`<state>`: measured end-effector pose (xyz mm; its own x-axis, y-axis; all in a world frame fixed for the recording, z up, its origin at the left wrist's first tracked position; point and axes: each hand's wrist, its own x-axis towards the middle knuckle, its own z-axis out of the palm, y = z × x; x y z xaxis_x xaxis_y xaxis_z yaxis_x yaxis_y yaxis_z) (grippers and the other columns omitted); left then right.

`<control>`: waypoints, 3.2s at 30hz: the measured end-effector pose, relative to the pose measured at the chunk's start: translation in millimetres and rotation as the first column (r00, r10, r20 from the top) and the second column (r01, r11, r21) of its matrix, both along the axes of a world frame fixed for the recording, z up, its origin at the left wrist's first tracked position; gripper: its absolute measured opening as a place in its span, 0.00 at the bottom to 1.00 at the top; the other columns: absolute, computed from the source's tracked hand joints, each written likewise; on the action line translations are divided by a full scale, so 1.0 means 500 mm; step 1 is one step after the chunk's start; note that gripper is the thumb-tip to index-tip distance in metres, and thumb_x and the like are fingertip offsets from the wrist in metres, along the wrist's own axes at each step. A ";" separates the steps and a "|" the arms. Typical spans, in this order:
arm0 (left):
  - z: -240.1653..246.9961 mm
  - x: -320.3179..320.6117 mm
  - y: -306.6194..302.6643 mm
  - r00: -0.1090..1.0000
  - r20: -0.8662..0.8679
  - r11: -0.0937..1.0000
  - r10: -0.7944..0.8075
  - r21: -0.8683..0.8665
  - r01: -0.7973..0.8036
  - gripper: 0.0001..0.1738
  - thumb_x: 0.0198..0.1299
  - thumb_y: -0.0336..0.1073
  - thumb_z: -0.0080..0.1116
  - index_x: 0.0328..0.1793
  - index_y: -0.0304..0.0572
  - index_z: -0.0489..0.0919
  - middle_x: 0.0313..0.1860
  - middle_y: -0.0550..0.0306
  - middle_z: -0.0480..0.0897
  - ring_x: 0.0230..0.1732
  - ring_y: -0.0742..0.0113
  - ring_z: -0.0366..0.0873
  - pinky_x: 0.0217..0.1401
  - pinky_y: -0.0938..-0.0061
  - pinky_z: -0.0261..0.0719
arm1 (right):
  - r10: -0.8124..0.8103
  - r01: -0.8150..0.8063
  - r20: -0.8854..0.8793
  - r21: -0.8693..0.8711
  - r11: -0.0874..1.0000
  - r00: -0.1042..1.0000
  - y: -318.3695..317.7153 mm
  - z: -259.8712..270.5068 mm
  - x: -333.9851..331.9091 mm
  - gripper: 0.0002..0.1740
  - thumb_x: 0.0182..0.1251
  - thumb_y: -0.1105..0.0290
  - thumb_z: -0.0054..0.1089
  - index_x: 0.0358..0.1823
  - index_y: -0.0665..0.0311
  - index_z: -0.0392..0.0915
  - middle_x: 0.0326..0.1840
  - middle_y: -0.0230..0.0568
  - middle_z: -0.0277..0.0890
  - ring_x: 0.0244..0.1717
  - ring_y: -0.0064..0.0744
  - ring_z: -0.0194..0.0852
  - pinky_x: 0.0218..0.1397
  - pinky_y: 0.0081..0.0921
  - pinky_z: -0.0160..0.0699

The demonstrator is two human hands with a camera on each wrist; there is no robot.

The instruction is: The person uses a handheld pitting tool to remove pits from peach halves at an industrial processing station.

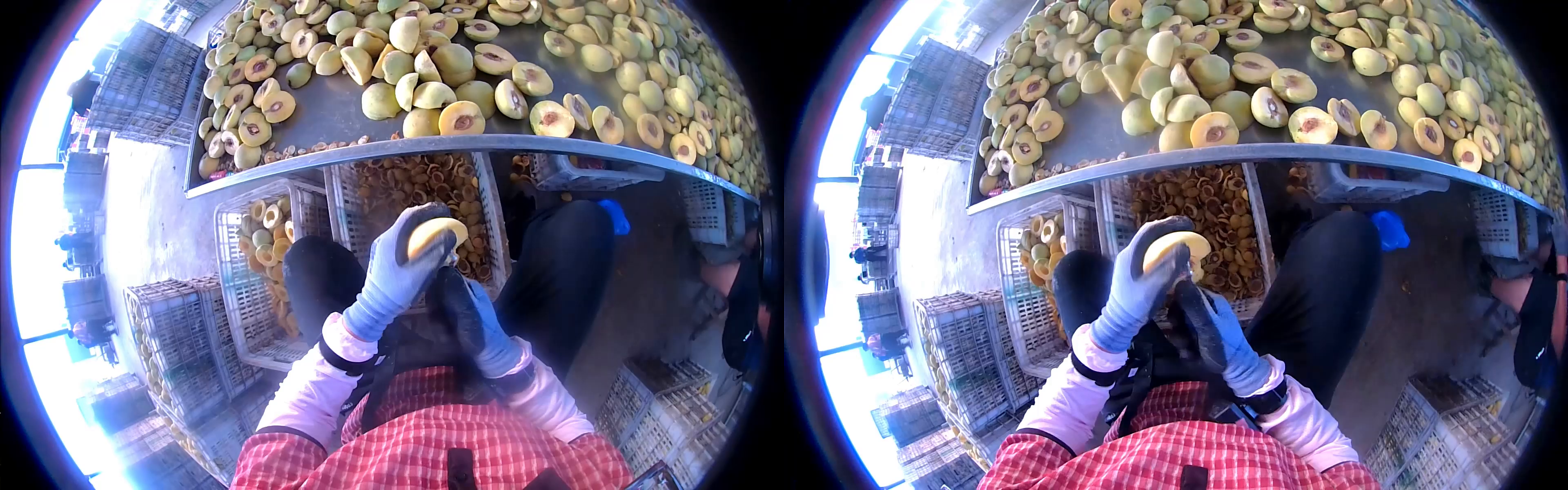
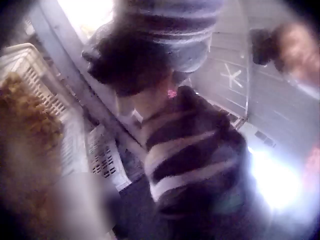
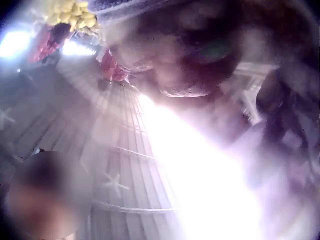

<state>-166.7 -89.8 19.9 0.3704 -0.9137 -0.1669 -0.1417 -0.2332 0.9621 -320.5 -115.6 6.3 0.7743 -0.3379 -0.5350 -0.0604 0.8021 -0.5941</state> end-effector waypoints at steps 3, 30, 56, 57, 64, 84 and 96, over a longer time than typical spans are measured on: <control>-0.034 -0.008 0.010 0.988 0.155 0.976 -0.018 -0.212 0.052 0.24 0.62 0.37 0.62 0.61 0.32 0.73 0.52 0.51 0.79 0.52 0.67 0.78 0.57 0.73 0.75 | -0.137 -0.235 0.459 0.661 0.713 0.878 0.014 -0.044 -0.008 0.26 0.72 0.40 0.42 0.31 0.56 0.70 0.17 0.27 0.63 0.14 0.18 0.58 0.17 0.16 0.57; 0.032 0.368 0.227 0.349 0.911 0.864 0.221 -0.017 -0.503 0.24 0.60 0.45 0.64 0.57 0.38 0.78 0.46 0.43 0.81 0.45 0.56 0.81 0.45 0.65 0.79 | -0.081 -0.165 0.330 0.652 0.740 0.940 0.025 -0.090 0.028 0.16 0.71 0.62 0.56 0.54 0.60 0.71 0.39 0.36 0.76 0.30 0.24 0.72 0.31 0.20 0.76; 0.089 0.078 -0.055 0.813 0.448 0.920 -0.371 0.056 0.388 0.36 0.33 0.36 0.75 0.55 0.38 0.77 0.51 0.46 0.80 0.52 0.52 0.79 0.59 0.63 0.74 | -0.448 0.454 0.167 -0.583 0.673 0.878 -0.049 -0.133 0.057 0.23 0.65 0.61 0.64 0.57 0.62 0.72 0.51 0.37 0.75 0.51 0.26 0.72 0.57 0.25 0.72; 0.056 0.064 -0.043 0.771 0.476 0.897 -0.422 0.096 0.432 0.36 0.34 0.37 0.76 0.55 0.38 0.77 0.51 0.46 0.80 0.52 0.53 0.79 0.59 0.62 0.74 | -0.486 0.471 0.146 -0.587 0.658 0.861 -0.038 -0.158 0.057 0.20 0.66 0.61 0.62 0.54 0.63 0.74 0.47 0.38 0.76 0.47 0.27 0.74 0.53 0.26 0.75; 0.054 -0.076 0.029 0.842 -0.540 0.969 -0.011 -0.214 -0.125 0.34 0.65 0.30 0.57 0.75 0.39 0.55 0.63 0.51 0.69 0.60 0.65 0.71 0.65 0.73 0.68 | -0.441 0.463 0.141 -0.276 0.842 0.886 -0.033 -0.034 0.022 0.15 0.66 0.70 0.63 0.51 0.67 0.74 0.46 0.35 0.76 0.46 0.23 0.75 0.53 0.18 0.74; -0.001 -0.053 0.030 0.888 -0.259 0.913 0.380 -0.054 -0.405 0.27 0.72 0.53 0.42 0.58 0.35 0.74 0.49 0.52 0.79 0.50 0.67 0.76 0.56 0.73 0.74 | -0.302 0.265 0.028 -0.559 0.786 0.953 0.014 -0.026 0.011 0.10 0.66 0.68 0.60 0.40 0.68 0.74 0.29 0.43 0.75 0.32 0.25 0.76 0.34 0.27 0.74; -0.046 -0.051 0.059 0.952 0.002 0.948 0.308 -0.082 -0.306 0.22 0.61 0.35 0.64 0.59 0.38 0.72 0.50 0.54 0.79 0.50 0.69 0.77 0.56 0.75 0.75 | -0.231 0.179 0.012 -0.672 0.719 0.973 0.030 -0.051 0.013 0.13 0.73 0.65 0.49 0.41 0.69 0.74 0.27 0.51 0.74 0.27 0.36 0.74 0.32 0.32 0.70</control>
<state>-192.0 -60.1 -3.3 0.6369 -0.7656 -0.0910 -0.0890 -0.1902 0.9777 -314.3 -100.5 -19.4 0.6142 -0.7727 -0.1602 -0.0026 0.2011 -0.9796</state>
